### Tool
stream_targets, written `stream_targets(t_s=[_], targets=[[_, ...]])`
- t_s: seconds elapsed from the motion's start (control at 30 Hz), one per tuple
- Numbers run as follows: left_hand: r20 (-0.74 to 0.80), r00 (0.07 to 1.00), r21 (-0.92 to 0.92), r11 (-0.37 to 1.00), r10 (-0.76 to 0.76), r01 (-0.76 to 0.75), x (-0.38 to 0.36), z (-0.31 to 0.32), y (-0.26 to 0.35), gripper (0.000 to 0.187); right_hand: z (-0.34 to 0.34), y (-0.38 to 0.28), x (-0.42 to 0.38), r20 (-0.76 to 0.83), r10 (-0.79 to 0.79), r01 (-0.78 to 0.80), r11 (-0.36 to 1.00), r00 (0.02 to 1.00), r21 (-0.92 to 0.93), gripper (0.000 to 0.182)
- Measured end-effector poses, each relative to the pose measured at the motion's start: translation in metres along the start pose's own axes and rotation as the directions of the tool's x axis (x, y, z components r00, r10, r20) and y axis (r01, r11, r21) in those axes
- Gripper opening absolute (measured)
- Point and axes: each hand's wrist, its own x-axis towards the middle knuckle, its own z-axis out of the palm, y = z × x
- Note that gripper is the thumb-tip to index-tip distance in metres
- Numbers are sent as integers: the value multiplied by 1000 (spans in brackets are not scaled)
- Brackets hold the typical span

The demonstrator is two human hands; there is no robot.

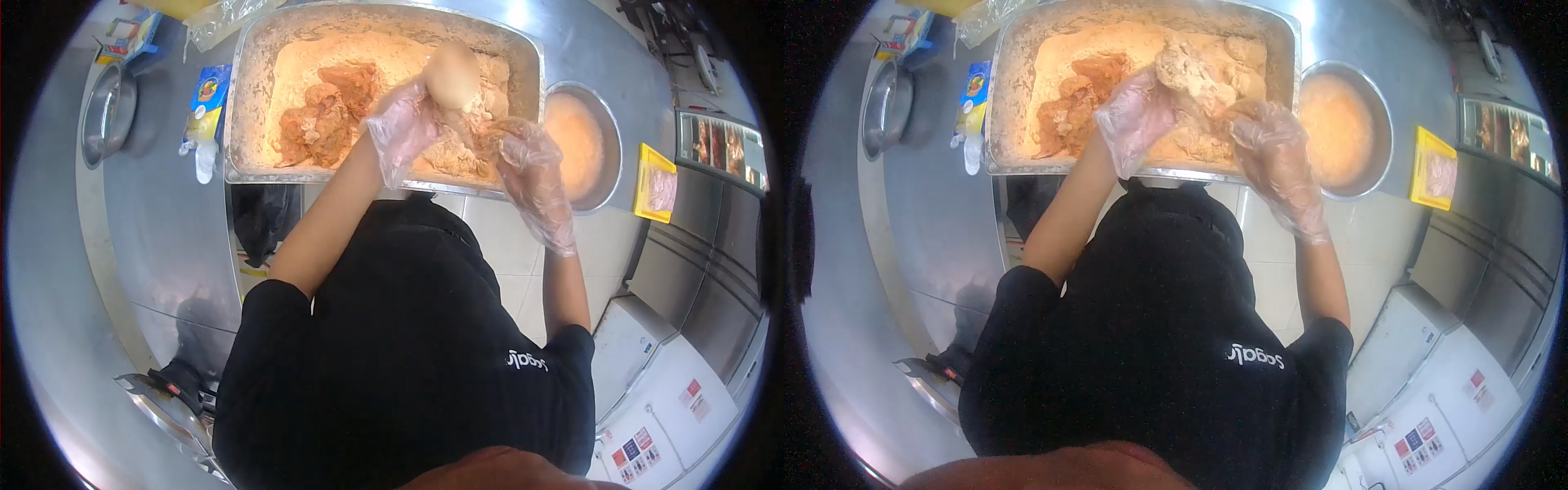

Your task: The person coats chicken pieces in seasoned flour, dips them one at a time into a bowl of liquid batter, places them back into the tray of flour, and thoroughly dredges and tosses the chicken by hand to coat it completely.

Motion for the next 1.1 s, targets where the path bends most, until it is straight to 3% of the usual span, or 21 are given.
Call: stream_targets(t_s=[0.03, 0.07, 0.1, 0.13, 0.17, 0.27, 0.37, 0.47, 0.57, 0.67, 0.77, 0.87, 0.9, 0.97, 1.0, 1.07, 1.1], targets=[[-34, 999, 73, 997, 2, 0, 1, -4, 4, 45, 1, -9, 1, 19, 291, -272, 866, 956, 420, 16], [-66, 998, 147, 989, 7, 3, 1, -6, 5, 44, 1, -13, 1, 156, 520, -447, 500, 840, 742, 19], [-136, 990, 179, 984, 43, -18, -1, 0, 6, 42, -4, -7, -1, 45, 417, -377, 762, 908, 526, 21], [-202, 976, 214, 976, 83, -38, -4, 10, 9, 39, -12, 5, 0, -26, 279, -264, 933, 960, 245, 25], [-265, 956, 250, 967, 126, -58, -7, 18, 11, 37, -17, 13, 1, -47, 122, -125, 990, 991, -70, 29], [-277, 951, 440, 898, 137, -1, -13, 29, 11, 40, -27, 3, 15, -3, 63, -63, 991, 998, -122, 41], [-176, 981, 665, 744, 79, 59, -8, 27, 7, 45, -9, -23, 23, -11, 181, -181, 982, 984, -48, 54], [-120, 976, 806, 592, 181, -11, -13, 39, 0, 46, 1, 46, 25, 13, 66, -65, 994, 998, -83, 66], [-103, 992, 648, 762, 76, 9, 3, 15, 3, 50, -3, 57, 32, 148, 175, -191, 976, 973, 105, 73], [-26, 999, 466, 884, -30, 39, -5, 22, 10, 43, 6, 52, 31, 55, 130, -141, 924, 990, 356, 65], [66, 995, 530, 842, 74, -98, -3, 28, 9, 41, -4, 44, 32, 50, 108, -115, 980, 993, 165, 52], [24, 963, 874, 462, 269, -151, 7, 29, -4, 39, -5, 27, 29, 12, 137, -137, 984, 991, 115, 45], [189, 897, 918, 253, 399, -306, 8, 29, -10, 39, -7, 26, 28, 9, 160, -160, 983, 987, 94, 45], [546, 659, 829, -224, 518, -512, 12, 31, -18, 40, -17, 32, 34, 43, 226, -226, 974, 973, -13, 51], [455, 740, 839, 40, 495, -543, 13, 33, -17, 41, -20, 28, 34, 15, 235, -236, 972, 972, 8, 47], [309, 885, 703, 543, 349, -460, 15, 38, -13, 42, -29, 17, 32, -45, 259, -257, 965, 965, 55, 40], [289, 893, 681, 581, 346, -446, 16, 34, -9, 44, -36, 17, 32, -46, 258, -253, 963, 965, 94, 42]])
